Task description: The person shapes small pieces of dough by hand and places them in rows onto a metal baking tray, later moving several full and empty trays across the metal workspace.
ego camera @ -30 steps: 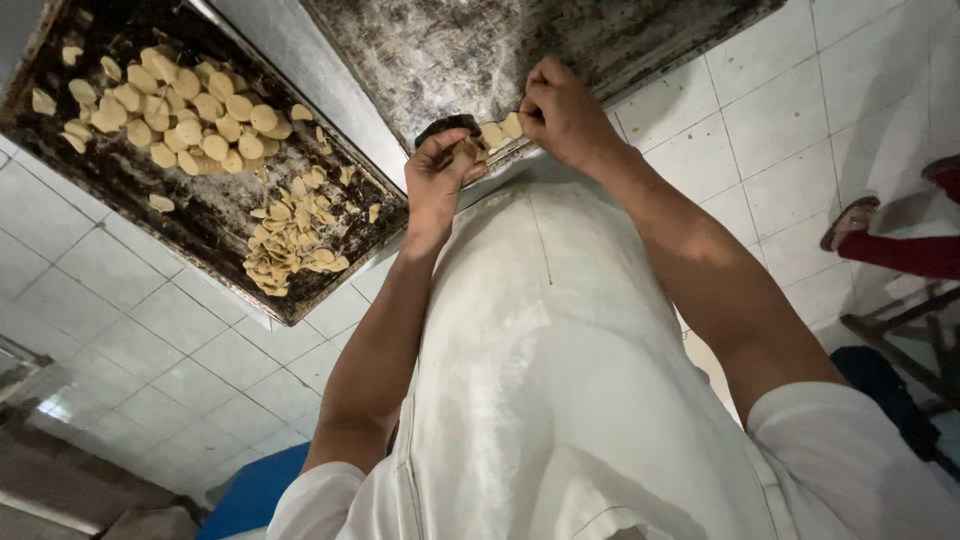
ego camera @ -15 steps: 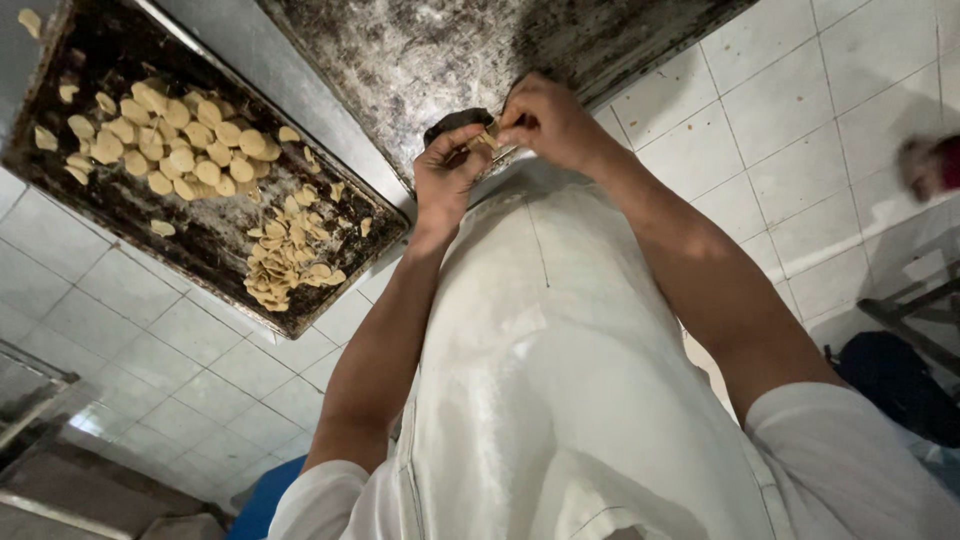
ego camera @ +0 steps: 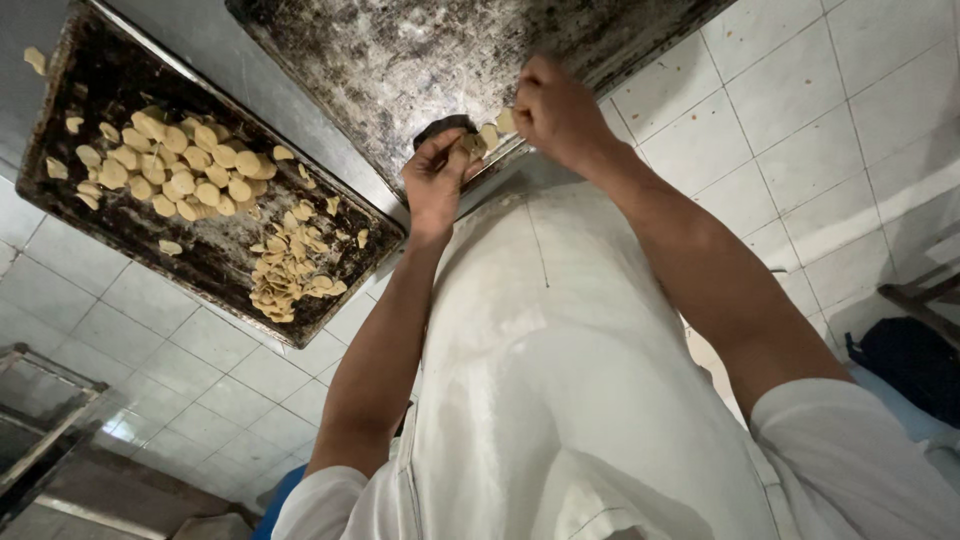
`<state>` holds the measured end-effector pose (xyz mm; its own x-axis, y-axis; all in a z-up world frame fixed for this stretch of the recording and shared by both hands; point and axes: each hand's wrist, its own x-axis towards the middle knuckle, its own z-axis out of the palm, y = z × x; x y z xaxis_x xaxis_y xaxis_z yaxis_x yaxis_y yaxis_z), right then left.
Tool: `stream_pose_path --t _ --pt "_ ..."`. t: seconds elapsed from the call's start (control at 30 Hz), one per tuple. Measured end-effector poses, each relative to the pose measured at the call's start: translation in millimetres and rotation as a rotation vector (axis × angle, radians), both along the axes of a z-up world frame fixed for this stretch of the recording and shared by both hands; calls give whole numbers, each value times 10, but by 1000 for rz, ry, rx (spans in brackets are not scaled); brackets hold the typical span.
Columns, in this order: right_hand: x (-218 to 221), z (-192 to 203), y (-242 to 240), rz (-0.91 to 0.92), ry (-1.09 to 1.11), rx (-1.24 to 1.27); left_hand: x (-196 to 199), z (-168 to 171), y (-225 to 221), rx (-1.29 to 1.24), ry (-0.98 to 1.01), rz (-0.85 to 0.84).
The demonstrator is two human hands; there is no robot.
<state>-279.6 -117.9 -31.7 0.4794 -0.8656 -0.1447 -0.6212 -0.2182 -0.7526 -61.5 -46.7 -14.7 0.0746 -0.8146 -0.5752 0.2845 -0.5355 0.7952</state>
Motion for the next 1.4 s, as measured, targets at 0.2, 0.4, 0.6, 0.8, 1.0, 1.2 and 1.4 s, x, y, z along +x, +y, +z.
stream_pose_path --t 0.2,0.4,0.6,0.8,1.0,1.2,1.4 --pt "-31 -21 53 19 -274 223 -128 -85 -44 -87 -114 -124" --pt "-198 -31 -29 -47 -192 114 -283 -194 -106 -76 14 -65" --pt "-239 -35 5 10 -297 158 -339 -279 -154 -108 -6 -95" --pt "-396 -15 -90 -106 77 136 -341 -266 -200 -75 -37 -111" --pt "-404 -24 -93 -37 -341 63 -482 -273 -262 -101 -1 -150" --pt "-661 -1 -200 -148 -67 98 -618 -316 -336 -129 20 -153" --pt "-692 71 -212 -81 -250 50 -685 -311 -429 -127 124 -178"
